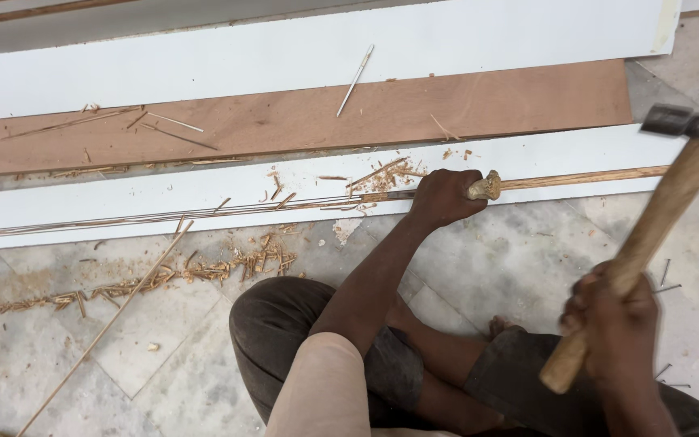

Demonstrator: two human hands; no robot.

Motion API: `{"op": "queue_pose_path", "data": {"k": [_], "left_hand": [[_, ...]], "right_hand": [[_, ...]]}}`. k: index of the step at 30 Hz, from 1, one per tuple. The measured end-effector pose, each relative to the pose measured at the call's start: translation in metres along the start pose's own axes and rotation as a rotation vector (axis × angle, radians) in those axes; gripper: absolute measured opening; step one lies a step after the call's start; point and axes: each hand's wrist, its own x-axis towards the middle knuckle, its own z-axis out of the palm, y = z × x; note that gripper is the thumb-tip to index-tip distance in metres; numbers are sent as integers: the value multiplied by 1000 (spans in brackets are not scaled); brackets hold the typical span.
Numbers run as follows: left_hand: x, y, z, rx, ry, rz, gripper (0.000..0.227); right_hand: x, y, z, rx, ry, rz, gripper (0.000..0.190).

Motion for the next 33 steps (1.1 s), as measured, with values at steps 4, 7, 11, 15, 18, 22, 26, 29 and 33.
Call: {"op": "queue_pose_path", "data": {"k": [4,7,11,15,18,22,26,29,33], "left_hand": [[3,0,-1,29,37,1,37],[3,-4,-7,-10,50,3,38],[0,-5,-11,-93,77,-29,35],[1,-1,-9,16,51,-2,39],[3,-1,-9,23,35,-4,43],[1,-2,-12,-6,22,-57,41],[3,-1,-11,-7,45,-40,38],[2,-2,-12,11,82,13,43],[-1,-3,-18,-18,18,-42,37]], "right_hand": [[-4,15,9,-201,-272,397,16],[1,6,6,-128,-197,339,17],[0,4,8,-56,-84,119,16],[-9,12,17,-299,-318,333,17],[-1,0,9,-210,-212,392,18],[1,-10,5,-112,-58,127,17],[-10,11,23,-202,-213,283,15],[-2,11,16,-182,-249,380,16],[5,0,1,-17,-101,109,16]]}}
